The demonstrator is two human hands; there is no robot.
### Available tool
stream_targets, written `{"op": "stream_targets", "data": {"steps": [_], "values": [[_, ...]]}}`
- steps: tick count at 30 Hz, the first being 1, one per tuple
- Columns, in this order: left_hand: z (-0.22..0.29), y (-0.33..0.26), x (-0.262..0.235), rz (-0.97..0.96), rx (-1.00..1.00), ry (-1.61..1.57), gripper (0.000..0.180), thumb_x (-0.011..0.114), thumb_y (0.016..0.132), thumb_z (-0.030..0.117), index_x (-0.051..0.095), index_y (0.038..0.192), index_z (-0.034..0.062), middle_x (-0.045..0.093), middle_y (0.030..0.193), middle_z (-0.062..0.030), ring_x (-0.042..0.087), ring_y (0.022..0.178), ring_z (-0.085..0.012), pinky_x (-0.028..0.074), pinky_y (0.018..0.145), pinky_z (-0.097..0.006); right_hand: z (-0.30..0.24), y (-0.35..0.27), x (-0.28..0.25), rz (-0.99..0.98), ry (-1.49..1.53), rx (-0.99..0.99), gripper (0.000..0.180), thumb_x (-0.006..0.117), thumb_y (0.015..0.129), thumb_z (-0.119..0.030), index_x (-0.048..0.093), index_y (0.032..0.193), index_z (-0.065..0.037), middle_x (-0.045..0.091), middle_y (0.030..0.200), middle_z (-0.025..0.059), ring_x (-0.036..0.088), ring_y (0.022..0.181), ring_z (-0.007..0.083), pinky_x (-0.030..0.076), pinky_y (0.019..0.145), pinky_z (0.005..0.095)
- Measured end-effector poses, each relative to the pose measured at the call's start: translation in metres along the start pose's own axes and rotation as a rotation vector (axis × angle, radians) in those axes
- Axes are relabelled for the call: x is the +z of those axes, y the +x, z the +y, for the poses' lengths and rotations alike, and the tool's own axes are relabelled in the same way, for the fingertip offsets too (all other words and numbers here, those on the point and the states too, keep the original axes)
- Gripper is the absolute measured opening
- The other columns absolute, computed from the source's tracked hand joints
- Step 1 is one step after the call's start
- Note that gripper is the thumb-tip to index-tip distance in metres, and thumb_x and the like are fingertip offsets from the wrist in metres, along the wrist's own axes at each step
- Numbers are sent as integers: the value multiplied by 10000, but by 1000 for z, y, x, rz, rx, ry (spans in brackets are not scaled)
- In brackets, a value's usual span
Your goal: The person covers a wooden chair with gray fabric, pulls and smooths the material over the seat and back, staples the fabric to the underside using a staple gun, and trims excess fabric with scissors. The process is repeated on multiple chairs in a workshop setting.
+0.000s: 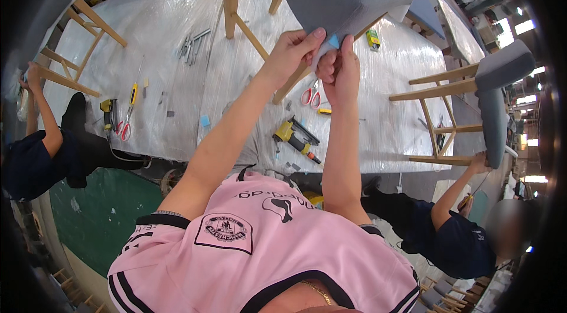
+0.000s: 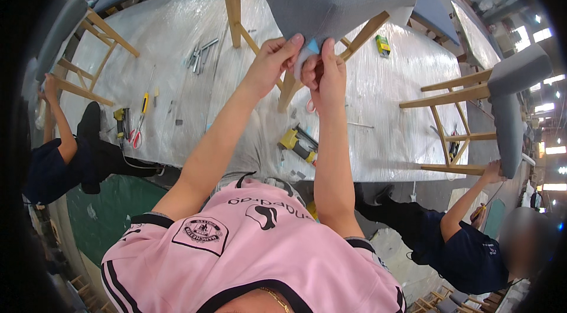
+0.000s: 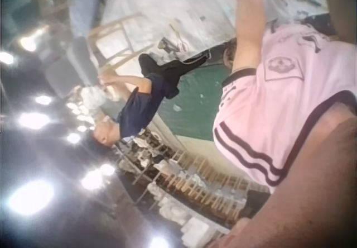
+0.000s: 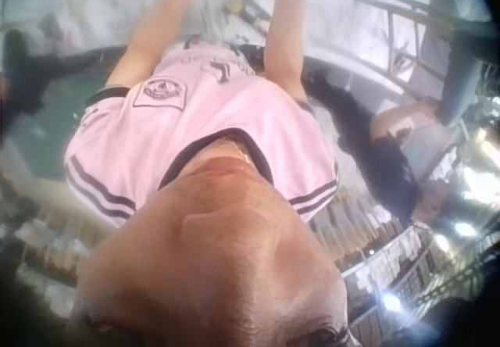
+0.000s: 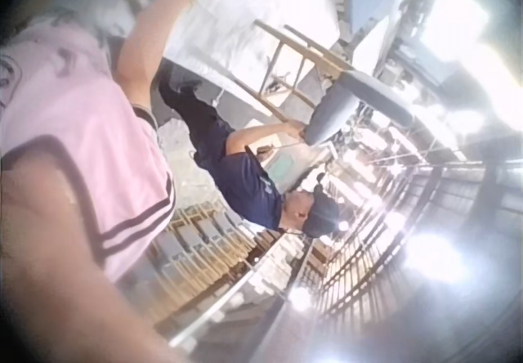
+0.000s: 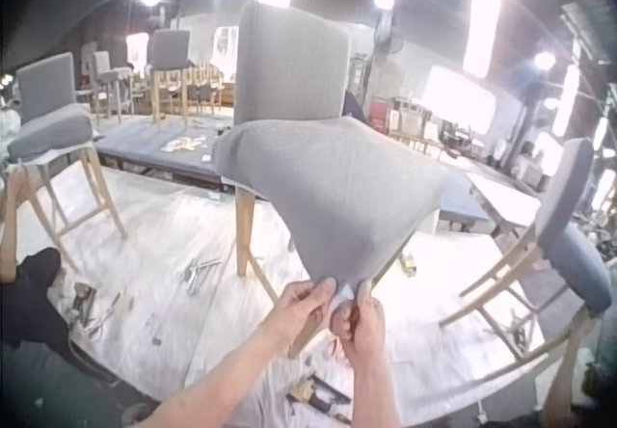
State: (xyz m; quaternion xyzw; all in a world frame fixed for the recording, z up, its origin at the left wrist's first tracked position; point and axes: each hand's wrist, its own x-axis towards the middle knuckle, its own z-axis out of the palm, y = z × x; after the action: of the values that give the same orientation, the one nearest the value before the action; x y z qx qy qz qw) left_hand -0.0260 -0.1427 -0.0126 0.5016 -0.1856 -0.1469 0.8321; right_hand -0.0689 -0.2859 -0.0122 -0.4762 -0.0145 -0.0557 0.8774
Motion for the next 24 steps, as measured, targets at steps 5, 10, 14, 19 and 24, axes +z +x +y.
{"op": "stream_targets", "data": {"steps": [5, 10, 14, 19, 24], "values": [[-7, 6, -8, -71, 37, -3, 466, 620, 1045, 400, 555, 682, 115, 504, 663, 41, 463, 641, -84, 374, 634, -260, -8, 4, 5, 54, 86, -13, 485, 616, 1045, -407, 555, 683, -89, 466, 560, -20, 347, 437, 61, 278, 448, 239], [-7, 10, -11, -90, 33, 30, 466, 635, 1036, 408, 559, 681, 115, 515, 656, 38, 470, 643, -81, 380, 637, -261, -8, 2, 0, -54, 66, 26, 512, 613, 1039, -439, 559, 685, -74, 488, 571, -14, 360, 447, 62, 289, 459, 246], [-12, 8, -15, -91, 57, 89, 469, 644, 1030, 410, 579, 681, 102, 536, 653, 32, 492, 640, -84, 397, 635, -266, 11, 7, -18, -105, -29, -116, 532, 600, 1041, -456, 549, 673, -76, 478, 573, -14, 378, 481, 87, 305, 491, 271], [-27, 1, -24, -25, 52, 172, 488, 682, 1008, 403, 605, 672, 58, 544, 622, 20, 487, 604, -71, 373, 567, -246, 48, 6, -32, -91, -31, -208, 542, 600, 1040, -458, 520, 662, -79, 456, 573, -13, 386, 518, 108, 310, 516, 301], [-18, 2, -13, 101, 151, 312, 482, 722, 976, 388, 608, 685, 21, 577, 634, 3, 520, 626, -75, 401, 590, -261, 48, 10, -32, -85, -42, -210, 547, 601, 1039, -456, 511, 655, -77, 447, 567, -13, 394, 506, 105, 293, 494, 279]]}}
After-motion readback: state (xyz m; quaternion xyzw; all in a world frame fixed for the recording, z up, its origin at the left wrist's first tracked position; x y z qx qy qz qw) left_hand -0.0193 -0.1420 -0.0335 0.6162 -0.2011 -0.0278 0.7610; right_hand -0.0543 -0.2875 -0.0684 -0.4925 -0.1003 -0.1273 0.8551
